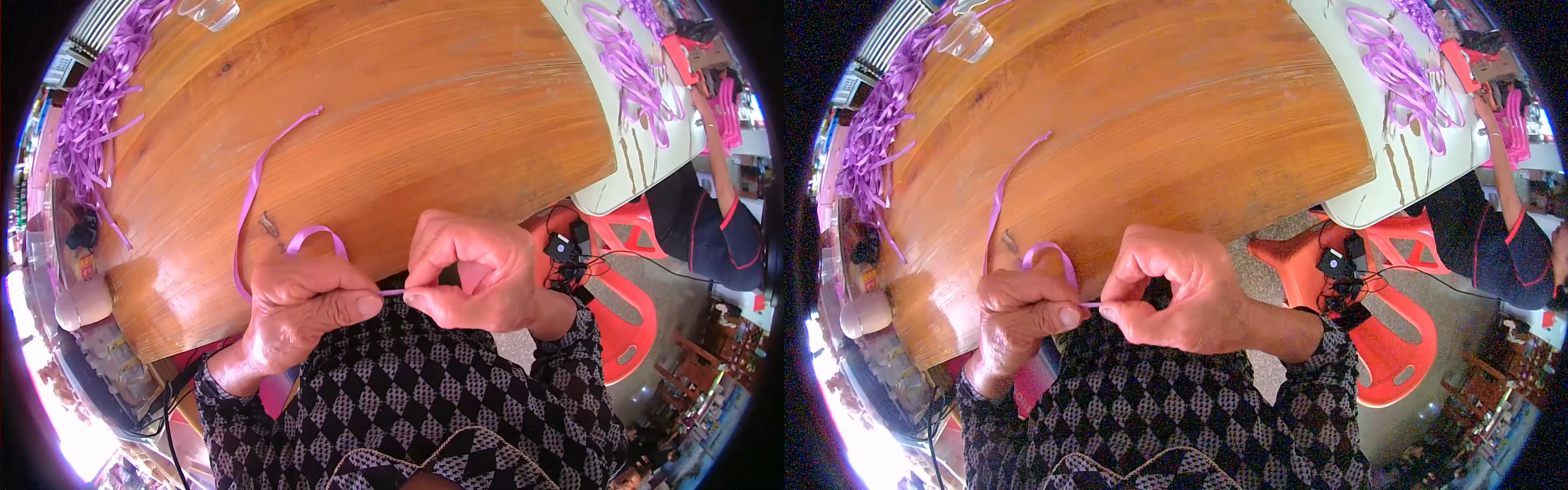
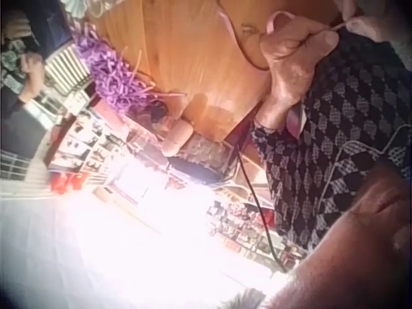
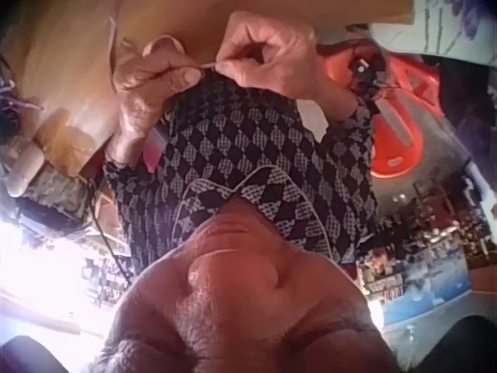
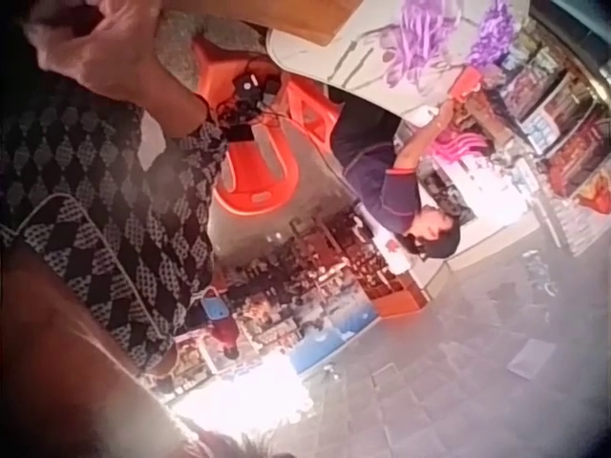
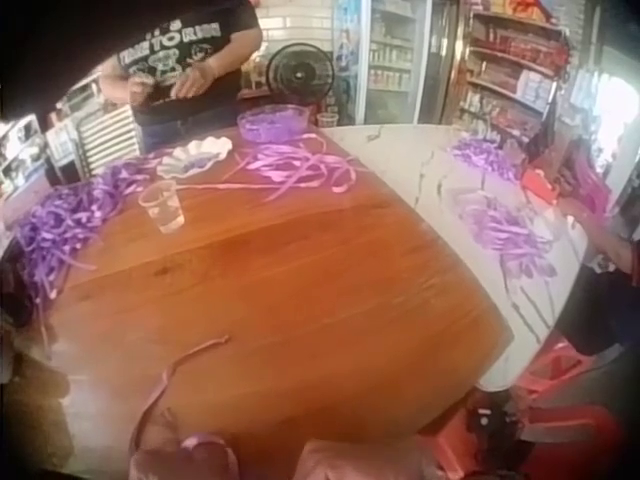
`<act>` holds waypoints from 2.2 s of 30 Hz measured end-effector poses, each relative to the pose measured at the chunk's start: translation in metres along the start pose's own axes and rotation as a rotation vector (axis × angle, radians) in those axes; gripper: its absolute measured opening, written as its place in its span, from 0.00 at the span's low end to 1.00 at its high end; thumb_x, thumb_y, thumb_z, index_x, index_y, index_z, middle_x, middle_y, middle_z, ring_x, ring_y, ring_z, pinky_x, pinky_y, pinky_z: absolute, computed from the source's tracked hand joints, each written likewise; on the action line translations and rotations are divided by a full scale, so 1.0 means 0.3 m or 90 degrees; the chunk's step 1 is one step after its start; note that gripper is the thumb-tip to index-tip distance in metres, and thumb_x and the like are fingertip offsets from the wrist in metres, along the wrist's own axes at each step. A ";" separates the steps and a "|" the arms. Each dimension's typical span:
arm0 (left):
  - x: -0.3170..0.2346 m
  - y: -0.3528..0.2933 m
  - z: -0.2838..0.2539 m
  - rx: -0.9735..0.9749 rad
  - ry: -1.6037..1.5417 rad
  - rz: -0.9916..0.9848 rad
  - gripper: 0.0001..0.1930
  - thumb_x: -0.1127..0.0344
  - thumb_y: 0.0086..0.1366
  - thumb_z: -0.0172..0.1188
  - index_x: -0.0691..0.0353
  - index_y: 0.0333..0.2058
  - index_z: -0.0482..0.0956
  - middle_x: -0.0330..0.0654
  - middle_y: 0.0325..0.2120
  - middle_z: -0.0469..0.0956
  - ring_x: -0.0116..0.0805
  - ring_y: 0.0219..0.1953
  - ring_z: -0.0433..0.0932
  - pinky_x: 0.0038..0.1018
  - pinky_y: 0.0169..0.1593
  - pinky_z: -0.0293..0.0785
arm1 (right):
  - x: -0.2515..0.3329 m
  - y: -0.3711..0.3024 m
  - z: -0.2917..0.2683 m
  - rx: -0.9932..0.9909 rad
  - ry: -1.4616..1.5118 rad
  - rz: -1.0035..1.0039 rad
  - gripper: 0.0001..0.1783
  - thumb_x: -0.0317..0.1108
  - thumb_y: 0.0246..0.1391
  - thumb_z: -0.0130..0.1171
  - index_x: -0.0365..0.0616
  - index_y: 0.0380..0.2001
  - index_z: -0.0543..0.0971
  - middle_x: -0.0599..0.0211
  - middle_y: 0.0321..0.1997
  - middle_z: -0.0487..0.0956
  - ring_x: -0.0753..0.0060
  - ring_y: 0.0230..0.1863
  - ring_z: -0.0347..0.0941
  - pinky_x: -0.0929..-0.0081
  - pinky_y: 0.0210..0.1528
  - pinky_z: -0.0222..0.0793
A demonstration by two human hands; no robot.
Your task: The person ties knots in a purple ribbon by hand, pulling the ribbon taut and then looping and threading the ends to form a series of knots along its length.
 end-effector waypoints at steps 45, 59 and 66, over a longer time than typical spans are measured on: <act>-0.068 0.023 -0.081 -0.115 -0.196 0.096 0.31 0.70 0.52 0.62 0.69 0.54 0.62 0.39 0.22 0.76 0.20 0.21 0.69 0.15 0.23 0.63 | 0.062 0.125 0.081 0.034 -0.119 -0.179 0.16 0.19 0.36 0.63 0.36 0.34 0.78 0.59 0.31 0.77 0.66 0.28 0.74 0.77 0.30 0.68; -0.011 -0.015 -0.045 -0.059 -0.193 -0.170 0.14 0.58 0.56 0.62 0.65 0.31 0.79 0.33 0.15 0.72 0.17 0.16 0.69 0.13 0.16 0.60 | 0.168 0.077 0.079 -0.011 -0.408 -0.321 0.11 0.26 0.33 0.68 0.39 0.25 0.79 0.68 0.19 0.72 0.72 0.20 0.68 0.76 0.21 0.61; -0.064 -0.050 -0.060 -0.097 -0.202 -0.095 0.12 0.62 0.55 0.62 0.67 0.27 0.77 0.32 0.14 0.69 0.17 0.14 0.63 0.15 0.18 0.59 | 0.218 0.055 0.014 -0.075 -0.312 -0.290 0.05 0.19 0.38 0.61 0.36 0.23 0.78 0.69 0.17 0.73 0.79 0.19 0.66 0.82 0.20 0.57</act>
Point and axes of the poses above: each hand's wrist, its own y-axis towards the middle knuckle, its own z-axis out of the palm, x = y × z, the point moved 8 cm from there along y, towards the middle knuckle
